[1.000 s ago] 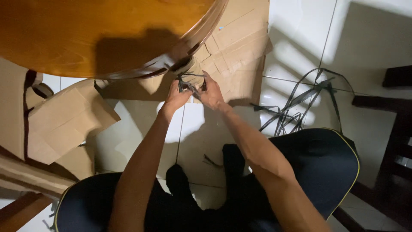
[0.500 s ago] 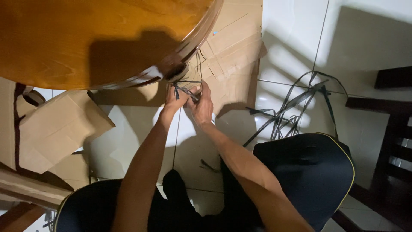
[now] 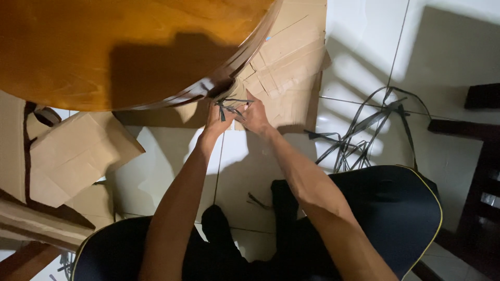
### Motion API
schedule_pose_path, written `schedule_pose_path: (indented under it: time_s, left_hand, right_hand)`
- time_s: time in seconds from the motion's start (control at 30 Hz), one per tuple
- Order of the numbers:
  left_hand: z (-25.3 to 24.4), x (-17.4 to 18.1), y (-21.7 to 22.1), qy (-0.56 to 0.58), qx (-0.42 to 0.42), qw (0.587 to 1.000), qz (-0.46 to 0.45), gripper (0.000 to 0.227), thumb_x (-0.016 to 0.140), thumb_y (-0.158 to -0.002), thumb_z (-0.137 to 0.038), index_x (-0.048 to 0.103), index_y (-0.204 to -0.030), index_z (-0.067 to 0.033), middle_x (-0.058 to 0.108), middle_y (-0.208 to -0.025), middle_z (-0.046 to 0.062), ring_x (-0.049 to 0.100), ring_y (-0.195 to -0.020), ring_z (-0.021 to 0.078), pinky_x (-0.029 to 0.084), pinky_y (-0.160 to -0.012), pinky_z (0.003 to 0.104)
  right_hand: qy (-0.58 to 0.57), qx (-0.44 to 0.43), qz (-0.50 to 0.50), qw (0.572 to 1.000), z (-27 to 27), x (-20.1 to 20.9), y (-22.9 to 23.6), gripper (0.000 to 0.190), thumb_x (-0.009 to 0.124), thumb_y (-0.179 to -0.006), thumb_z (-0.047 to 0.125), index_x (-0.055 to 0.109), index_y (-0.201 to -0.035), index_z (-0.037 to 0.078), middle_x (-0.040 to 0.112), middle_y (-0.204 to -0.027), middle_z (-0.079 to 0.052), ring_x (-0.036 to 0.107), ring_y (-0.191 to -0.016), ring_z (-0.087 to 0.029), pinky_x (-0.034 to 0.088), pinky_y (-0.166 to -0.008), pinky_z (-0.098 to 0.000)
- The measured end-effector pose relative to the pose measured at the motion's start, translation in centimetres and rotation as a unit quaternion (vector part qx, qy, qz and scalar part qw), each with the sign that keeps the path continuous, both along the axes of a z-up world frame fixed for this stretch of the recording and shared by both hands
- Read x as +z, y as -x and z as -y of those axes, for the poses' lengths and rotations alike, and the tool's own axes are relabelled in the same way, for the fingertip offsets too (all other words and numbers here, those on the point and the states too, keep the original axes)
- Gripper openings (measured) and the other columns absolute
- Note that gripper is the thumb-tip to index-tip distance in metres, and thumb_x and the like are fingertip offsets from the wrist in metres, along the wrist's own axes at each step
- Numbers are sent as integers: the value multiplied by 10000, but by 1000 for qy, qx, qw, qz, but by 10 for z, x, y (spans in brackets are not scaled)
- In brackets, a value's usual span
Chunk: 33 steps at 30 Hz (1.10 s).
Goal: The person ties cardboard protective wrapping around the legs of a wooden stool using thin plastic ties by hand while sitting on the floor, and then lifts the stool to check the wrapping.
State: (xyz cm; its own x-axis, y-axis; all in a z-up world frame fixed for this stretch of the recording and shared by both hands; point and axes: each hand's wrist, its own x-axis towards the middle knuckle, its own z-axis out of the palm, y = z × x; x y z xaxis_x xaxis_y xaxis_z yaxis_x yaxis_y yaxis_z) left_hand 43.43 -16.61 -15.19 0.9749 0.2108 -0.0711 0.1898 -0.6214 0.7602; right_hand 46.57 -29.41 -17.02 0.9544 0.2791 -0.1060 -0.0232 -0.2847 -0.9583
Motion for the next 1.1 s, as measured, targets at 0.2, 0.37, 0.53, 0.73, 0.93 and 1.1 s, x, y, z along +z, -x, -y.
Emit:
schedule_pose_path:
  time_s: [0.2,0.37,0.53,0.73,0.93,1.1]
  left_hand:
    - [-25,27,20,-38,-55,993,-95,458,674,-771,-370,800,-1029,-12,746,-1012,246,666,-1089,467,479,-979,618]
    - [-21,-6,11,-129,-47,990,-3,278,538,-832,-191,732,-732,-19,705,-759,261,708,-821,447,533,-679,521]
    - [-4,16,20,-77,13,996,53,260,510,-837,-90,684,-731,73,649,-726,337,660,-806,537,533,-696,557]
    - [-16,-19,26,-125,20,992,31,131,601,-897,-34,696,-948,41,669,-1021,258,588,-1080,468,471,-930,491]
    - [-23,-16,30,-77,23,997,5,126,619,-909,21,745,-900,14,726,-909,232,700,-942,430,555,-821,496]
    - [-10,-11,31,-73,105,987,-96,159,568,-948,-149,708,-991,-89,756,-972,179,710,-1020,404,558,-871,540]
  right_hand:
    - [-7,44,-41,998,5,8,-12,358,819,-715,95,700,-1048,142,770,-984,-93,727,-1027,-304,573,-856,-471]
    - [-21,42,-118,992,6,29,-16,427,889,-645,101,696,-1025,92,769,-965,-135,725,-1008,-285,557,-861,-475]
    - [-69,93,-74,991,11,20,-16,416,856,-728,88,679,-1104,79,759,-1053,-173,692,-1076,-411,558,-853,-541]
    - [-66,109,-103,986,13,29,-19,374,843,-757,79,694,-1099,99,769,-1025,-138,710,-1031,-336,564,-862,-513]
    - [-11,114,-79,990,10,9,-18,419,842,-741,209,675,-1112,111,757,-1038,-193,689,-1058,-457,575,-871,-582]
    - [14,103,-30,994,9,17,-1,560,809,-750,443,670,-1174,104,745,-1057,-210,686,-1051,-472,573,-877,-593]
